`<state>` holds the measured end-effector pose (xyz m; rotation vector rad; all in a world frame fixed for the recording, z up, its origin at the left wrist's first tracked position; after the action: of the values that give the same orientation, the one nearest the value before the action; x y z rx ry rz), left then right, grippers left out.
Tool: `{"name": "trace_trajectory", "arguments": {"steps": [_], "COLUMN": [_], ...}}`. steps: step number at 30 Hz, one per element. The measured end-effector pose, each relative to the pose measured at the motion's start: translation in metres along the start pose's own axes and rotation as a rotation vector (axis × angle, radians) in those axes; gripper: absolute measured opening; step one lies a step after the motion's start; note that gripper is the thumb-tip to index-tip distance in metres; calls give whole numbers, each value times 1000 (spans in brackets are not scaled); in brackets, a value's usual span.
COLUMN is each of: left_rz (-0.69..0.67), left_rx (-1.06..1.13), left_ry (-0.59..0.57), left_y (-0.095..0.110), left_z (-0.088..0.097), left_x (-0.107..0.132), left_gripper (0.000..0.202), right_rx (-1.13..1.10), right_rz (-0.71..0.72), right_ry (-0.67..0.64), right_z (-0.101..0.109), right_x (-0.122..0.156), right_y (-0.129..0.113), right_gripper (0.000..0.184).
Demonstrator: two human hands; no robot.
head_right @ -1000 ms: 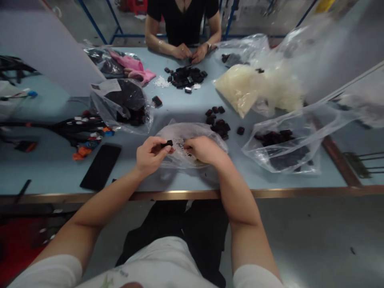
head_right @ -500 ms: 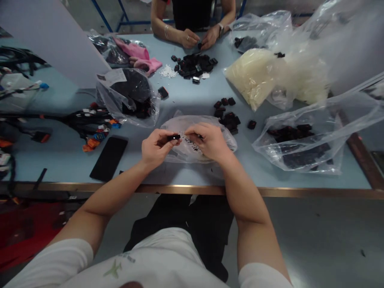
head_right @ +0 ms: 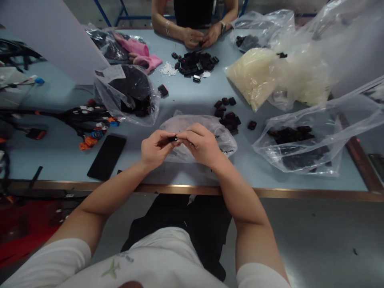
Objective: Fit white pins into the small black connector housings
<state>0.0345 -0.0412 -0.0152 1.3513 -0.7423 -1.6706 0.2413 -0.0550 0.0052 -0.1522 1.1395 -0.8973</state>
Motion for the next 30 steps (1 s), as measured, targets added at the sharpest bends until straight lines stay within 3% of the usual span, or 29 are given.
{"name": "trace_trajectory", "arguments": {"steps": [7,15,22,25,30], "left_rz": [78,231,149,148,167], "left_rx": [61,237,328,310,312], "left_ry": [-8,-20,-23,-11,-13], "left_y": [-1,-2,0,3,2], "left_z": [-1,-2,0,1,1], "left_x": [1,-1,-3,-3,-3], "left_gripper": [37,46,35,31,35], "right_rx": [46,-107,-227,-217,-227], "right_rz": [-49,-76,-530,-614,-730], "right_ry": [-75,-92,155,242,176], "right_z": [-1,3,5,4,6], "right_x": [-2,-1,-3,-3,1], "right_y": [-5,-5,-1,4,11], "right_gripper": [26,30,50,61,78]}}
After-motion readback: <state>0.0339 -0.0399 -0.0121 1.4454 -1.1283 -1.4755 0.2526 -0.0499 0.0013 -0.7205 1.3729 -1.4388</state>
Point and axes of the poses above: each hand's wrist, its own x-axis away from the middle knuckle, its own z-axis out of the back of the hand, y = z × x, the point moved 1 cm from there along -x, towards the middle knuckle, and after that the axes turned 11 degrees about y, right-handed, at the moved point
